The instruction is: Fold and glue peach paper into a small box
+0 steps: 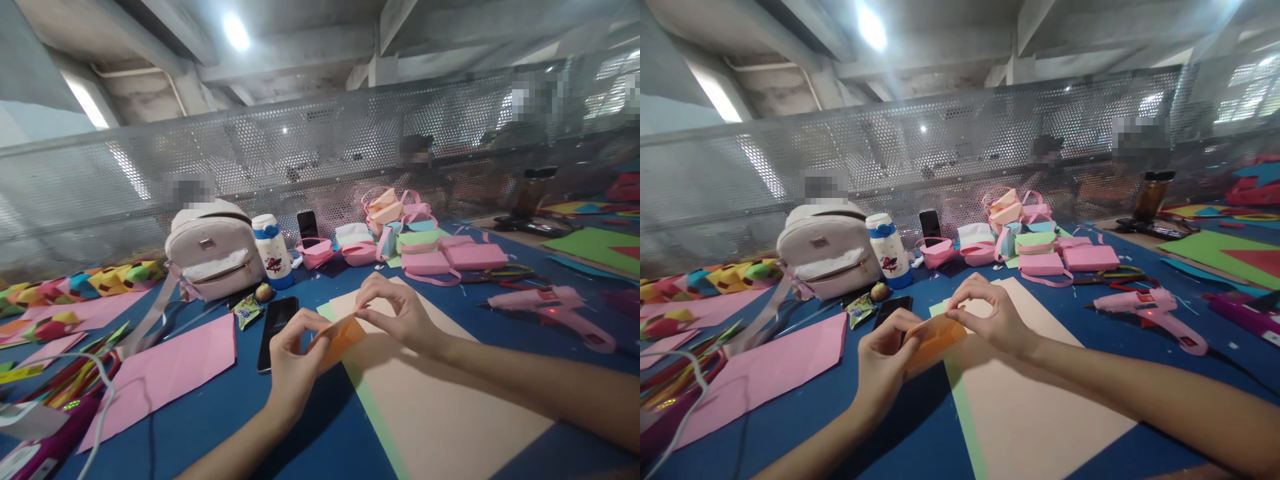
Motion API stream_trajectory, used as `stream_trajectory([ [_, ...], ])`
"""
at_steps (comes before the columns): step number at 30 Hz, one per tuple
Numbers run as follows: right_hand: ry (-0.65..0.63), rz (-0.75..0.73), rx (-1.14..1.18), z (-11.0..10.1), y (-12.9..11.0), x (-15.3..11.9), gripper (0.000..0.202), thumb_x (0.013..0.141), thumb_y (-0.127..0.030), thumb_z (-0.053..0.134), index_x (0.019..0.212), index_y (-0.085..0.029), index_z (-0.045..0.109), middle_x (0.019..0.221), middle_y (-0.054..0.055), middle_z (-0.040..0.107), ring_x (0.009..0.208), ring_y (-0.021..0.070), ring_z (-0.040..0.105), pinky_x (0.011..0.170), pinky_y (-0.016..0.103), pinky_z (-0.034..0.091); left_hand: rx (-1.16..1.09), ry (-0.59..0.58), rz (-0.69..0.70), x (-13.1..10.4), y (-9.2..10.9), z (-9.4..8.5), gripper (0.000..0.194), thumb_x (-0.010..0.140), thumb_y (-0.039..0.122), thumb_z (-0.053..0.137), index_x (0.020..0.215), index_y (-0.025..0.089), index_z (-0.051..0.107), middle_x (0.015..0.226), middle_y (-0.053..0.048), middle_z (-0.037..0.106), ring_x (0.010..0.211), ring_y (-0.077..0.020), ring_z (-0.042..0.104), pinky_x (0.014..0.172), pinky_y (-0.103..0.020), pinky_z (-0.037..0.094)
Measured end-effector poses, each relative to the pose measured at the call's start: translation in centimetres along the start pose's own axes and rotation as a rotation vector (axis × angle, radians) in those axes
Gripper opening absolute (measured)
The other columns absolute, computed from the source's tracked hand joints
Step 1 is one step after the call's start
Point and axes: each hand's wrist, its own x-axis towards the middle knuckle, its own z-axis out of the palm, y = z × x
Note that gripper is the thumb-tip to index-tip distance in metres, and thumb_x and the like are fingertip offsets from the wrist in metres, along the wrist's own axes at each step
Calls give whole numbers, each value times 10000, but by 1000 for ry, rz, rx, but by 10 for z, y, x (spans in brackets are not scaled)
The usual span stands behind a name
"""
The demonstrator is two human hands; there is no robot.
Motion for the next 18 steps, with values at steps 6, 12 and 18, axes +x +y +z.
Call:
stream_trajectory([
  [6,1,9,-5,0,-1,0,187,912,-342,695,772,-219,689,769,38,663,788,208,568,743,372,456,8,-1,-6,0,-1,0,166,840,195,700,675,179,702,699,-30,659,686,-161,602,606,-238,452],
  [12,18,-47,-50,-2,6,-1,134,922,-283,668,804,-221,658,778,33,648,793,209,557,759,381,444,16,37,-20,2,-2,-1,148,843,241,714,710,179,705,725,-33,657,709,-169,607,636,-251,466],
  [18,15,-62,-57,-3,9,-1,104,913,-225,658,808,-220,655,781,24,644,800,204,551,754,365,423,13,58,-11,4,-4,-3,155,844,272,728,724,178,704,738,-36,661,729,-175,612,668,-261,481],
])
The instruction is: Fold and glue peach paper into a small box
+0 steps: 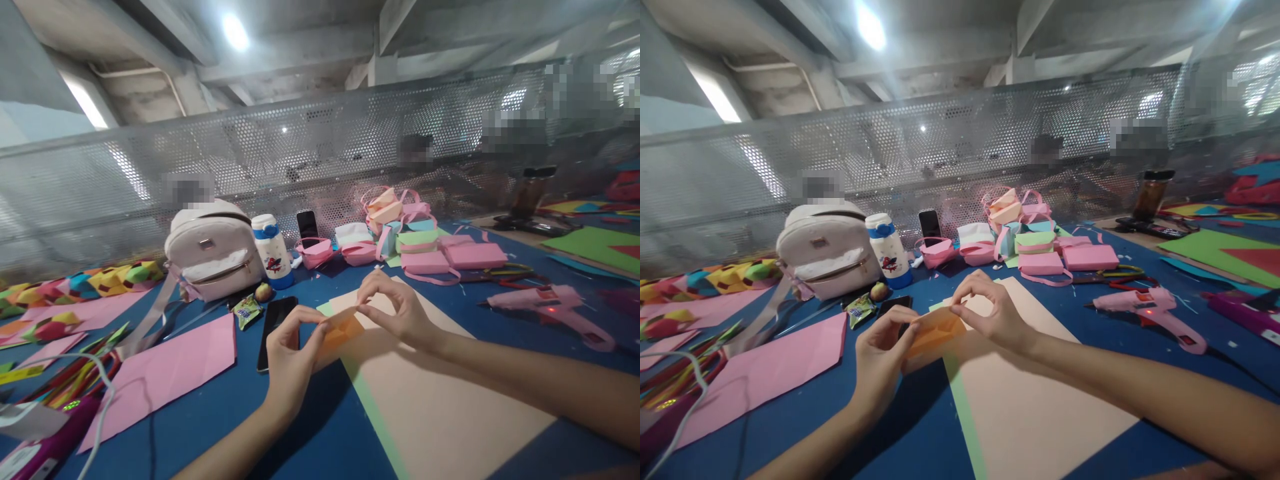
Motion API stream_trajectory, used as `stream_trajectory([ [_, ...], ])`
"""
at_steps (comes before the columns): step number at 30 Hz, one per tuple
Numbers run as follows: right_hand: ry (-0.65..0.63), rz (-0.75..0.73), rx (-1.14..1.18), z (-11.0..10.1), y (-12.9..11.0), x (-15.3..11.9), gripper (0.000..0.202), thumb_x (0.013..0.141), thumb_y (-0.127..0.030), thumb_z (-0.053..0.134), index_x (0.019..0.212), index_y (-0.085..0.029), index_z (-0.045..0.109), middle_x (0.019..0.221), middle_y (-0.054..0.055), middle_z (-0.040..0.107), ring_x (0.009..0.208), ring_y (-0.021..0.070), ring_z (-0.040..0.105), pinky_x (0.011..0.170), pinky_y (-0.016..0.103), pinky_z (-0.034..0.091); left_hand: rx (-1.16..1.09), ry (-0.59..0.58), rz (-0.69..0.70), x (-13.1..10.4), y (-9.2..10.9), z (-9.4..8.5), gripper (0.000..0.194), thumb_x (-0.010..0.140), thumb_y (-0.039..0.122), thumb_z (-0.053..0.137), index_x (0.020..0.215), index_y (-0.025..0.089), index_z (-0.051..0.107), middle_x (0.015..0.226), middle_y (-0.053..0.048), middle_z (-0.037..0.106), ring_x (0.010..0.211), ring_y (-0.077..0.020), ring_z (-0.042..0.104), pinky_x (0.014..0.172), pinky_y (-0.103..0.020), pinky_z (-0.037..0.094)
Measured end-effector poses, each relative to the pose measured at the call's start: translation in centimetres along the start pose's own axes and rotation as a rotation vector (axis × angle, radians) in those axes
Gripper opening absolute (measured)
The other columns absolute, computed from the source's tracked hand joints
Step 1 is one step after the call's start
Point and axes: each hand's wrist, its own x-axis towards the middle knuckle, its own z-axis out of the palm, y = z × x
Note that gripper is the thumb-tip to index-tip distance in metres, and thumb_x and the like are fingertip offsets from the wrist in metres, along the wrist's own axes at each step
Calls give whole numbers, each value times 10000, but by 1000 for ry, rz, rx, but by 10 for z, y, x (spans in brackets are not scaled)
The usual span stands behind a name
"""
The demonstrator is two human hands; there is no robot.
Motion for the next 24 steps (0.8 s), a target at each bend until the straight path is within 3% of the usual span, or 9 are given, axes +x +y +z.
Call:
stream_trajectory([
  [11,2,-2,-19,-1,3,1,112,930,-252,664,822,-221,668,801,29,658,818,204,560,765,366,433,-28,-6,73,1,3,-1,136,845,191,728,716,186,685,742,-21,664,735,-155,619,658,-238,478],
  [18,-85,-290,-112,-1,-17,5,124,931,-314,697,907,-193,705,829,48,706,826,208,562,783,374,447,94,-136,330,-2,6,-2,150,856,68,678,797,205,697,788,-21,697,760,-162,642,683,-275,496],
  [24,-112,-325,-191,-1,-32,5,106,921,-266,713,877,-170,709,810,48,706,805,197,558,769,362,437,194,-172,444,-3,9,-6,180,836,23,682,825,202,679,802,-23,697,755,-167,636,695,-314,479],
])
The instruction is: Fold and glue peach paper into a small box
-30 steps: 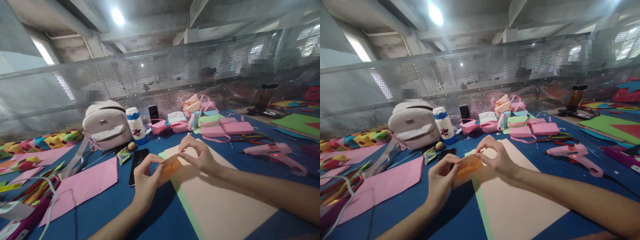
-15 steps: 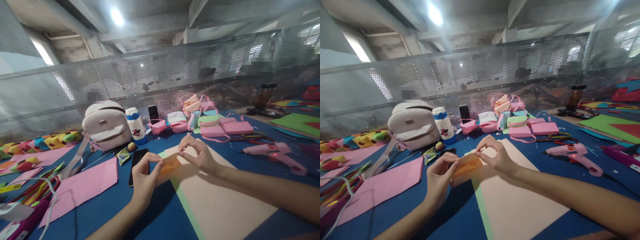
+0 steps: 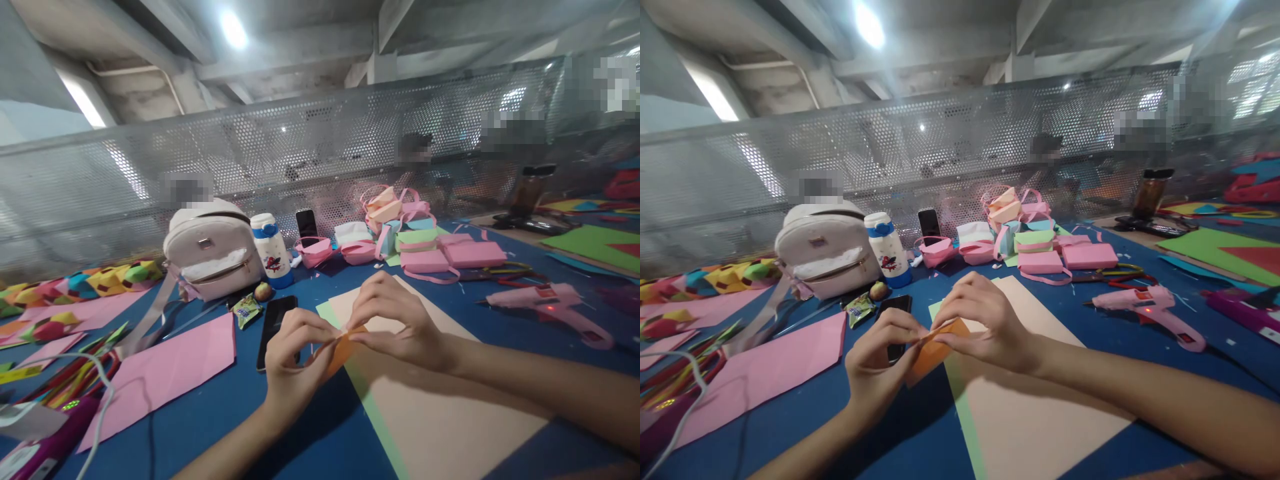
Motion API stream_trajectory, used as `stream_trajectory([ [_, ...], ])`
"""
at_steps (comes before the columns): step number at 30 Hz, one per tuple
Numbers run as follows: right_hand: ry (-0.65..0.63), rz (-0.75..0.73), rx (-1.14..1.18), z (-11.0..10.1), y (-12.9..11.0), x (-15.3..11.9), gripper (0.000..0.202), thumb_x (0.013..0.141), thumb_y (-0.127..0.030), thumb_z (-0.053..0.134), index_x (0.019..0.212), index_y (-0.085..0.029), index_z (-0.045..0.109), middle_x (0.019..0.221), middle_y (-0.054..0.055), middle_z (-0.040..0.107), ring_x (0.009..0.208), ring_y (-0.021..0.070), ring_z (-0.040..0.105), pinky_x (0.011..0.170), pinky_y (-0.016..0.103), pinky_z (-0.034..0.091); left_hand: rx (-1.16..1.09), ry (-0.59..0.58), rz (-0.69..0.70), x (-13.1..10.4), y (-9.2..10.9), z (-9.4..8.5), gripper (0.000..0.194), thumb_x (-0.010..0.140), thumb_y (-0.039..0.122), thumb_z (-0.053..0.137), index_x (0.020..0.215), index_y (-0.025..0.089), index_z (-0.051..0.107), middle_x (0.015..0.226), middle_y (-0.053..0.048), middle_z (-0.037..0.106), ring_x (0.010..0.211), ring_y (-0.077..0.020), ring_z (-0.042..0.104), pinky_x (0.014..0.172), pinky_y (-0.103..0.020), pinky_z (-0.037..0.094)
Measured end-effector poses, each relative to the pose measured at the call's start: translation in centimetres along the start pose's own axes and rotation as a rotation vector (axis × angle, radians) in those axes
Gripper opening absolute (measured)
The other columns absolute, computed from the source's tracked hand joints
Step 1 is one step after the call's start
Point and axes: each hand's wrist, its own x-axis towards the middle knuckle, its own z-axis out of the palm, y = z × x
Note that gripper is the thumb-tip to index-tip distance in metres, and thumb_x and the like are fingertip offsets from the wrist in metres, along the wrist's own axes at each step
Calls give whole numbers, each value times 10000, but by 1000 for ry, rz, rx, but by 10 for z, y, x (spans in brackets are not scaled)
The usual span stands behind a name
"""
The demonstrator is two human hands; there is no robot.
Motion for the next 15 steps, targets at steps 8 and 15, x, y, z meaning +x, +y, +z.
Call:
stream_trajectory([
  [8,-32,-13,-14,0,2,0,90,920,-231,710,856,-168,715,788,49,715,773,193,569,759,367,431,63,-24,93,3,4,-1,217,823,-19,664,831,198,668,800,-25,702,752,-170,631,703,-333,475],
  [15,-33,-23,-16,1,3,-2,107,929,-238,698,851,-169,722,767,52,710,772,198,565,750,370,430,56,-22,96,3,4,0,222,823,-20,669,842,201,675,796,-24,701,747,-170,630,701,-332,474],
])
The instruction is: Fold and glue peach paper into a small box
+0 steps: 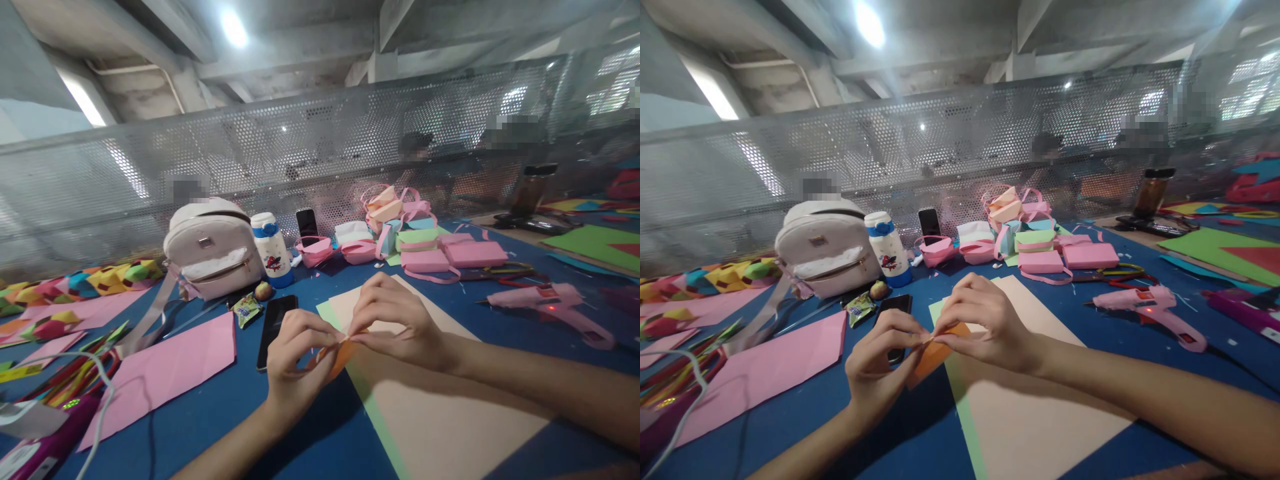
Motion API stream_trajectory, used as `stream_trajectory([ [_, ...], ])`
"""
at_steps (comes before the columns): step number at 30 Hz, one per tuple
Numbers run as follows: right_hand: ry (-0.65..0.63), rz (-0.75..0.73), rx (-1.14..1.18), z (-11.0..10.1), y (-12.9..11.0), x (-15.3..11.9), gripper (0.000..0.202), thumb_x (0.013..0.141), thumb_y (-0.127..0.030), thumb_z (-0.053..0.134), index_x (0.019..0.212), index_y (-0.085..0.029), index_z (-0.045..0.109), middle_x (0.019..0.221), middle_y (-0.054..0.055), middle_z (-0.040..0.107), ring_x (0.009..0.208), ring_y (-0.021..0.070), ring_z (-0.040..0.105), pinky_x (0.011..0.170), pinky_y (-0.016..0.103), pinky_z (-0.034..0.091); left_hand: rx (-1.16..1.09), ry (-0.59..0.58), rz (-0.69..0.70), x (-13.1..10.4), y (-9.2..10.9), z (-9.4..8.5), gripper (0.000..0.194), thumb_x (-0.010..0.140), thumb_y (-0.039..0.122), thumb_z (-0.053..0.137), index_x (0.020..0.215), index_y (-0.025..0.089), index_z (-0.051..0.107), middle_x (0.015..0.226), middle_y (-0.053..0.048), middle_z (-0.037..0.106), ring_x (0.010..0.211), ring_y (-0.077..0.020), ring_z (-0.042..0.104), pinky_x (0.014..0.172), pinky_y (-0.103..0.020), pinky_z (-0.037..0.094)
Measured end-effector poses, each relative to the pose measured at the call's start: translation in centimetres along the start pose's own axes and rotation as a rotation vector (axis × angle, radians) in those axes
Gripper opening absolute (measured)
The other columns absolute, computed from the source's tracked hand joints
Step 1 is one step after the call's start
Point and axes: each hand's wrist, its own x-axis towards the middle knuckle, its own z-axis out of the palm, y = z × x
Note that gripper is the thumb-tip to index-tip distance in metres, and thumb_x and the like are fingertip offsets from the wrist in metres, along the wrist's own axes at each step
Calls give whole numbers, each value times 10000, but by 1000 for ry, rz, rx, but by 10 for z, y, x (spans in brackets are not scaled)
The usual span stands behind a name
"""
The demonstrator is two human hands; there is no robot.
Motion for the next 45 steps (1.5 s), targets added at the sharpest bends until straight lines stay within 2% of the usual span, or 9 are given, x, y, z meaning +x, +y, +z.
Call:
stream_trajectory([
  [21,-2,-16,-30,-2,0,1,200,975,-303,635,846,-179,723,758,52,716,768,194,560,737,357,449,5,6,-16,1,0,1,194,829,8,682,825,202,676,784,-24,705,733,-170,639,683,-328,487],
  [30,-3,-32,-38,-2,-2,1,154,960,-295,662,871,-190,733,759,41,719,764,188,572,742,351,458,19,8,-20,0,3,2,139,855,77,701,814,209,683,762,-30,715,712,-178,651,667,-331,500],
  [45,-7,-22,-29,-2,-1,1,180,975,-308,641,875,-189,732,770,46,722,767,187,570,732,351,459,13,-17,-39,0,-1,2,143,856,65,687,842,207,683,781,-31,729,739,-182,659,695,-335,501],
])
